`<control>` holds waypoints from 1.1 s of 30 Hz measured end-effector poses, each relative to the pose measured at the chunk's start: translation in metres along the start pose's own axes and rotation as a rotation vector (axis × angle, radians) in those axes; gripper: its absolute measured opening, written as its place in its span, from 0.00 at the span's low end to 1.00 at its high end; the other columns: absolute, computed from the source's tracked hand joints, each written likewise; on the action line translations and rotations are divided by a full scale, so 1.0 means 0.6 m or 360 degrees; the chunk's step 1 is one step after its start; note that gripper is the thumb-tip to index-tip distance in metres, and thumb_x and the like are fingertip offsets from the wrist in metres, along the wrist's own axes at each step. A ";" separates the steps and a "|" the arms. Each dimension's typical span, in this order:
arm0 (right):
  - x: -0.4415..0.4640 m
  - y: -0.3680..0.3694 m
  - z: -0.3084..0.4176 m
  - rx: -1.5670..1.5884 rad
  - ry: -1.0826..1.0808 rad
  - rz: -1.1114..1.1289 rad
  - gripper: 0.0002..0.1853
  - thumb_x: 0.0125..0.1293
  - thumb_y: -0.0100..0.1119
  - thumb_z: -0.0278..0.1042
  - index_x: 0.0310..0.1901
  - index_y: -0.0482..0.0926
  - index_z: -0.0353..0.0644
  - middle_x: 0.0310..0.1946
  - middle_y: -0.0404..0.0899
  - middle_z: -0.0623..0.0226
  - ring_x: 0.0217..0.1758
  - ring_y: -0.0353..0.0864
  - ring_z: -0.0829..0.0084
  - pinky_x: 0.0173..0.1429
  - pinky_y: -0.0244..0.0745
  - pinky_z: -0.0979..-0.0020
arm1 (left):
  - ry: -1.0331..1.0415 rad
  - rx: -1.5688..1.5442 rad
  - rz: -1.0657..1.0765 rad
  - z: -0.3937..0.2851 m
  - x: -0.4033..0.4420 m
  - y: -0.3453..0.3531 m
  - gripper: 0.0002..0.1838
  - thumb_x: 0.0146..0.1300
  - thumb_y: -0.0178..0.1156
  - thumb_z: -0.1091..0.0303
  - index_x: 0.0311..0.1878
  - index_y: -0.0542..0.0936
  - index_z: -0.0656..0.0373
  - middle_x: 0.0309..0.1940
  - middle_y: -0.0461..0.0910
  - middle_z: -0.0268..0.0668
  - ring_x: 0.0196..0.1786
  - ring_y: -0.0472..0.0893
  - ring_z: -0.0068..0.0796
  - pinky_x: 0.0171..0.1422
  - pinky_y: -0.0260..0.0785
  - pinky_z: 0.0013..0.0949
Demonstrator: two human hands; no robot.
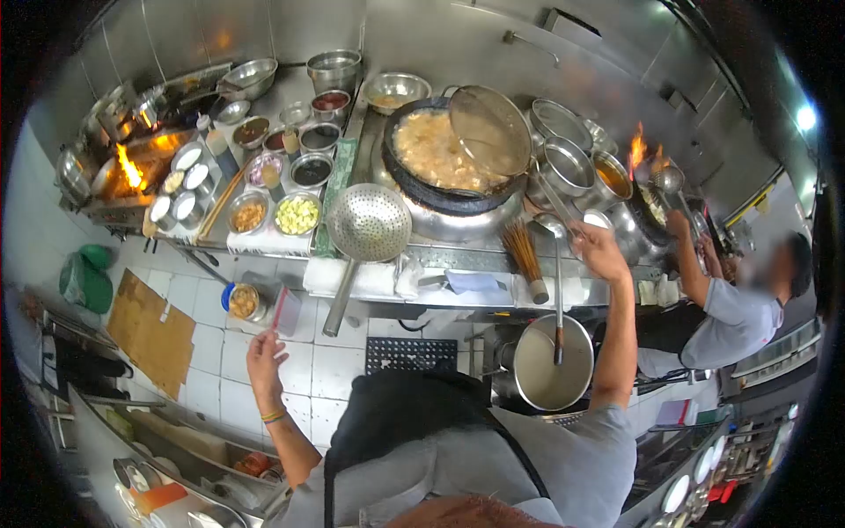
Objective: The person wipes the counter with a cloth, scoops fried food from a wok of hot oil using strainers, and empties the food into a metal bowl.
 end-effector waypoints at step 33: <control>0.082 0.194 0.087 0.0364 -0.0122 0.0039 0.24 0.59 0.49 0.21 0.58 0.79 0.34 0.24 0.78 0.56 0.20 0.76 0.72 0.24 0.69 0.66 | -0.0651 0.0618 0.0448 0.610 -0.055 -0.023 0.11 0.67 0.54 0.61 0.49 0.76 0.53 0.47 0.78 0.42 0.47 0.82 0.40 0.44 0.77 0.49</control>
Point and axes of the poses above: each hand's wrist, its own x-axis towards the middle knuckle, its own y-axis out of the palm, z = x × y, the point moved 9 cm from there along x, towards the middle knuckle
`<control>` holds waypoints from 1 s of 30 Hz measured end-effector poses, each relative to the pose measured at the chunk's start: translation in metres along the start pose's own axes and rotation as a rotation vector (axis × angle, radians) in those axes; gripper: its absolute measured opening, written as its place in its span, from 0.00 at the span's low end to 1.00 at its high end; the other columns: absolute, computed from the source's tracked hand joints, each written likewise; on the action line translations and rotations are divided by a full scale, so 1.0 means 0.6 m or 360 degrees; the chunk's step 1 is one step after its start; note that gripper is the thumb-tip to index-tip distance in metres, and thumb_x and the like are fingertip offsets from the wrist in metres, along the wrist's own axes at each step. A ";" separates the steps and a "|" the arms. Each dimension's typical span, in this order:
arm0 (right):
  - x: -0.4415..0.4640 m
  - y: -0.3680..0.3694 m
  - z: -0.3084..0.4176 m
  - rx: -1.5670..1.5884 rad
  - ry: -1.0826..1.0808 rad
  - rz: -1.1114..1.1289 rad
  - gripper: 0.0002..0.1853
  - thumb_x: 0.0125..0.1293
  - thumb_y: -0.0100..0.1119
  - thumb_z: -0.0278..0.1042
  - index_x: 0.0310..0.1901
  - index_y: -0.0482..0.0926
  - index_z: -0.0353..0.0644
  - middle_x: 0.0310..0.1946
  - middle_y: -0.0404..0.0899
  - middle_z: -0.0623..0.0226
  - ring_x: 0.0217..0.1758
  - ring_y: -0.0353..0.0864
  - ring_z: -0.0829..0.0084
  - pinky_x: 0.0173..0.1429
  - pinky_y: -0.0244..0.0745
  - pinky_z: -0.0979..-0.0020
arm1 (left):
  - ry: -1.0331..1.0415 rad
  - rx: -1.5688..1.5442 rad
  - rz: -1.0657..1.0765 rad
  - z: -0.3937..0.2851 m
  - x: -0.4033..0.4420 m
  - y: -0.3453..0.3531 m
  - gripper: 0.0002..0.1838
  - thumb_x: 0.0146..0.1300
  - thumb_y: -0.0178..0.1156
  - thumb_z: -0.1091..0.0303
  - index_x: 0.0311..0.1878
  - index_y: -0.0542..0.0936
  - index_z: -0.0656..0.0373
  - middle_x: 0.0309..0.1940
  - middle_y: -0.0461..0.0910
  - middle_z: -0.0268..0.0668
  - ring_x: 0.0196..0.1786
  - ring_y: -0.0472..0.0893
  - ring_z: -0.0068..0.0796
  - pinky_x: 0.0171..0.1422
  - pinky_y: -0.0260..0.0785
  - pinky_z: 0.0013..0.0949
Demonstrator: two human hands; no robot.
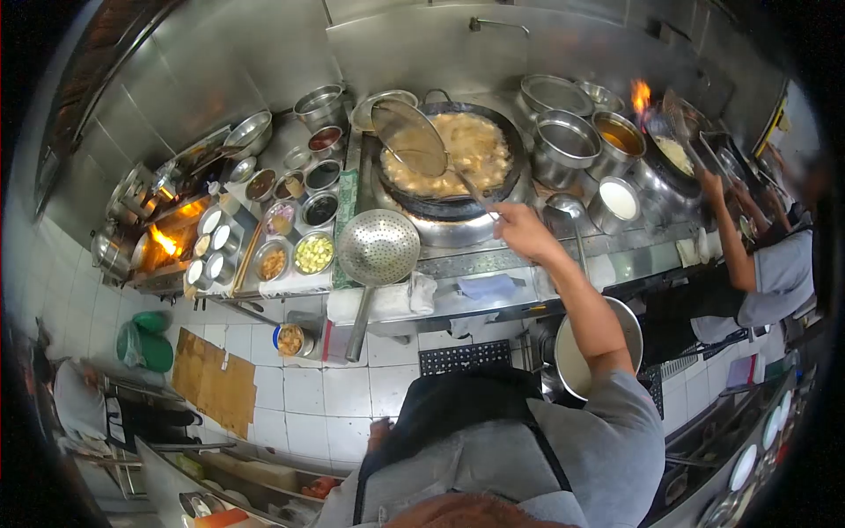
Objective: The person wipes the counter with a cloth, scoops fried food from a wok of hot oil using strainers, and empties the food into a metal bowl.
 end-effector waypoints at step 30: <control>0.006 -0.008 -0.035 0.0661 0.0489 0.0208 0.21 0.68 0.49 0.24 0.62 0.71 0.33 0.27 0.71 0.68 0.13 0.62 0.82 0.12 0.55 0.76 | 0.1337 0.1637 -0.0334 -0.020 -0.062 0.040 0.13 0.57 0.66 0.53 0.34 0.83 0.53 0.27 0.83 0.40 0.35 0.84 0.45 0.38 0.75 0.47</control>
Point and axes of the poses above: each hand's wrist, its own x-axis towards the middle knuckle, its own y-axis out of the palm, z = x × y, the point moved 9 cm from there along x, towards the middle knuckle
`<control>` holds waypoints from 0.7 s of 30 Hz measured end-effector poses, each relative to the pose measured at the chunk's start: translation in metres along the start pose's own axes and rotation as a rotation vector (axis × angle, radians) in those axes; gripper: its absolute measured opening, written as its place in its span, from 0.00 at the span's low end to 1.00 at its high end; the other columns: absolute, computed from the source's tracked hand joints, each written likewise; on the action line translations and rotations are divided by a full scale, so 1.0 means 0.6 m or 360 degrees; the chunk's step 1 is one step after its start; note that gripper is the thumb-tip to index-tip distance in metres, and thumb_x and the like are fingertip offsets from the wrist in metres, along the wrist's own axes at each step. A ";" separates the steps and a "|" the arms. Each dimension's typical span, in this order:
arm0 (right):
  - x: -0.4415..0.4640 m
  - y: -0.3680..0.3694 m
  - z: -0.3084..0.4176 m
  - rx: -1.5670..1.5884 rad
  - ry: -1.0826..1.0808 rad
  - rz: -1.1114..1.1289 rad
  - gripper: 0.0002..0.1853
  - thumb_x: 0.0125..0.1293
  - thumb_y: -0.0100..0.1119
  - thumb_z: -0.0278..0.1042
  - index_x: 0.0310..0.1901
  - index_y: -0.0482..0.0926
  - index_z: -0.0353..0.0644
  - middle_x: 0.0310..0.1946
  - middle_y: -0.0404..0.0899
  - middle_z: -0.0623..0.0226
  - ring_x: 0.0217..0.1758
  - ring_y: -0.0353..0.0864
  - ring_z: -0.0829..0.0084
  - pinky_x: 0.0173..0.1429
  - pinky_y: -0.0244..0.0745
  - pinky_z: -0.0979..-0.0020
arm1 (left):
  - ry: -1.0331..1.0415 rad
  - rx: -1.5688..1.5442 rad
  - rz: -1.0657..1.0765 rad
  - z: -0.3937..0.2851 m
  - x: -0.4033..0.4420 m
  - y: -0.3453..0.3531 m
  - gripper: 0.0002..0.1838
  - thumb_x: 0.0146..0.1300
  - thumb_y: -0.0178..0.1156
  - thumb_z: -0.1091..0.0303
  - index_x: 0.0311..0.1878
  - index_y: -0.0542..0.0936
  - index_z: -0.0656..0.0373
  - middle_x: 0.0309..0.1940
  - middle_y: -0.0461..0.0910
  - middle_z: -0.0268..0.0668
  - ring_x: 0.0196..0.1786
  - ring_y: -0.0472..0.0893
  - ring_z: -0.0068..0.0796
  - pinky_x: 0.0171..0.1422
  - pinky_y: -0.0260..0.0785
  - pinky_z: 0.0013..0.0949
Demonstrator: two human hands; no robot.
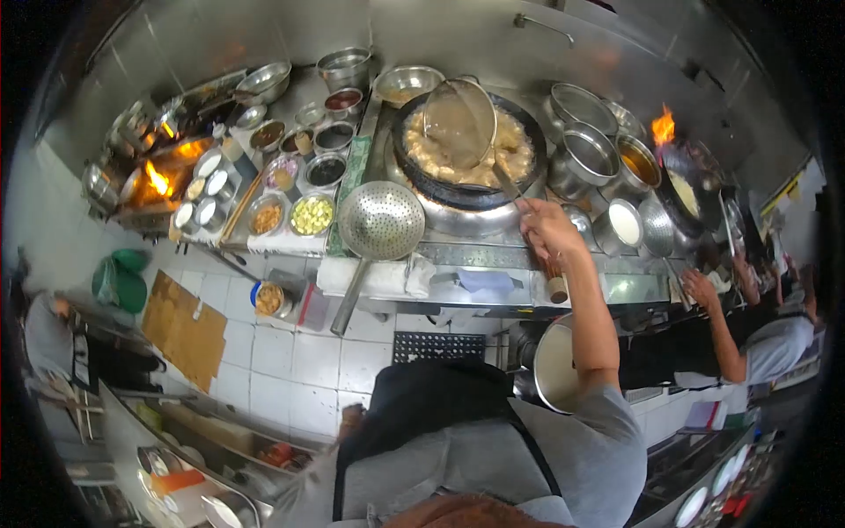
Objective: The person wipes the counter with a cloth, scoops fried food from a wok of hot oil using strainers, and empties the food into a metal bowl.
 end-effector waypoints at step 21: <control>0.041 -0.004 -0.040 0.0181 0.0158 0.0169 0.25 0.68 0.48 0.22 0.67 0.66 0.37 0.31 0.72 0.70 0.14 0.61 0.85 0.11 0.55 0.78 | -0.1004 -0.3065 -0.0228 0.026 0.311 -0.165 0.19 0.72 0.52 0.62 0.59 0.74 0.63 0.45 0.80 0.39 0.46 0.81 0.34 0.52 0.76 0.41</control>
Point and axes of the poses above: each hand's wrist, its own x-axis towards the middle knuckle, its own y-axis out of the palm, z = x × y, the point moved 9 cm from there along x, towards the middle knuckle
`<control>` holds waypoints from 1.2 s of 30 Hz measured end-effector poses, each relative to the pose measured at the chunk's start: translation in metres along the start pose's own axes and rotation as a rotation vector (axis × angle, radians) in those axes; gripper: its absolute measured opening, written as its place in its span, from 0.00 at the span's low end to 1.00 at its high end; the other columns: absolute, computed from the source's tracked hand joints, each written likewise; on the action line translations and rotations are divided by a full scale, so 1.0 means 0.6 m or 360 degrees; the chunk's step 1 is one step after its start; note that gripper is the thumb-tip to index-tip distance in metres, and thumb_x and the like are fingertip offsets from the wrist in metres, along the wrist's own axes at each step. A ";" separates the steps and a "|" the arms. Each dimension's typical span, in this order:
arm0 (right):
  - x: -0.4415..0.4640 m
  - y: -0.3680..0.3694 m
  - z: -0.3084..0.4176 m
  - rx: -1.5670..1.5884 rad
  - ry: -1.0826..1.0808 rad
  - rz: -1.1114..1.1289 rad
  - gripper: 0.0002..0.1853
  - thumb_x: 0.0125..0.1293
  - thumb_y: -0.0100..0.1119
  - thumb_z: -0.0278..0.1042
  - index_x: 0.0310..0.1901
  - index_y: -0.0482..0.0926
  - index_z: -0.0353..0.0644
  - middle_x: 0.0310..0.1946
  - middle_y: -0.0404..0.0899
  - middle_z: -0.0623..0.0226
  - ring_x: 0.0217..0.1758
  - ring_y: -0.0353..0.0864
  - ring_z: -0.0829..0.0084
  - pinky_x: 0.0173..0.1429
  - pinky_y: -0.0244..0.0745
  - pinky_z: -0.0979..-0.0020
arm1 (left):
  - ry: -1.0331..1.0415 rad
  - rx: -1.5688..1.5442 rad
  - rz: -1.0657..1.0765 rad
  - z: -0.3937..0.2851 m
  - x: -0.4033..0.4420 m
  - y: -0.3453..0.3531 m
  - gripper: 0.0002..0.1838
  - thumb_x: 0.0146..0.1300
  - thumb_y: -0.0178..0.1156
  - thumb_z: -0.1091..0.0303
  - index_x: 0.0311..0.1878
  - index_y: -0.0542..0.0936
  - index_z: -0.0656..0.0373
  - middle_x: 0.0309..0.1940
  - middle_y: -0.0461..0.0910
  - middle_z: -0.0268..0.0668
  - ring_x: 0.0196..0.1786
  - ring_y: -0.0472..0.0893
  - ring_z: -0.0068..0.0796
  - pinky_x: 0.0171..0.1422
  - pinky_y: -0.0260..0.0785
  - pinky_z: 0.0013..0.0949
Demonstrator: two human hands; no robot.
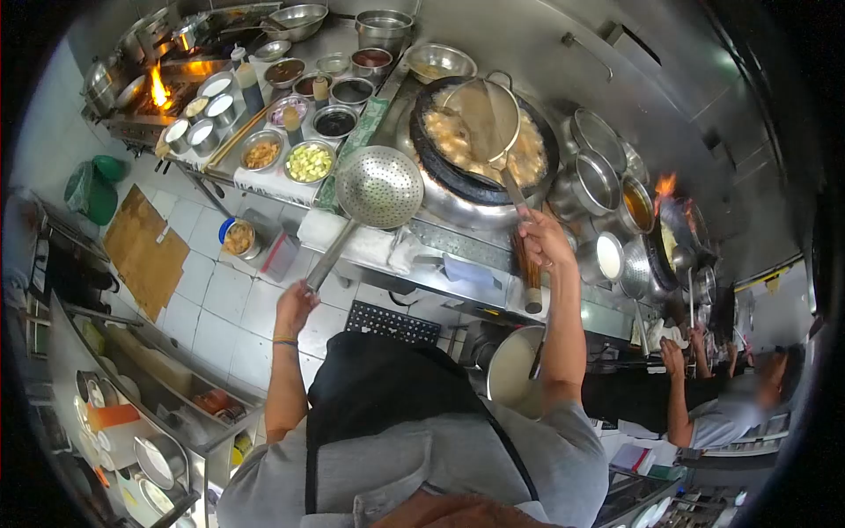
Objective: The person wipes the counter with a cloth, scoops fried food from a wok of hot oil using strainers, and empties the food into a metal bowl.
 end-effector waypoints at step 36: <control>0.000 -0.049 -0.025 0.0391 0.0135 0.0272 0.22 0.69 0.45 0.18 0.65 0.64 0.40 0.28 0.72 0.71 0.11 0.55 0.88 0.08 0.46 0.83 | -0.0593 -0.0106 0.0608 -0.078 -0.161 0.479 0.19 0.63 0.58 0.73 0.56 0.68 0.62 0.25 0.70 0.30 0.21 0.69 0.20 0.18 0.59 0.25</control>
Point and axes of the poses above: each hand's wrist, its own x-axis towards the middle knuckle, its own y-axis out of the palm, z = x × y, the point moved 9 cm from there along x, towards the middle knuckle
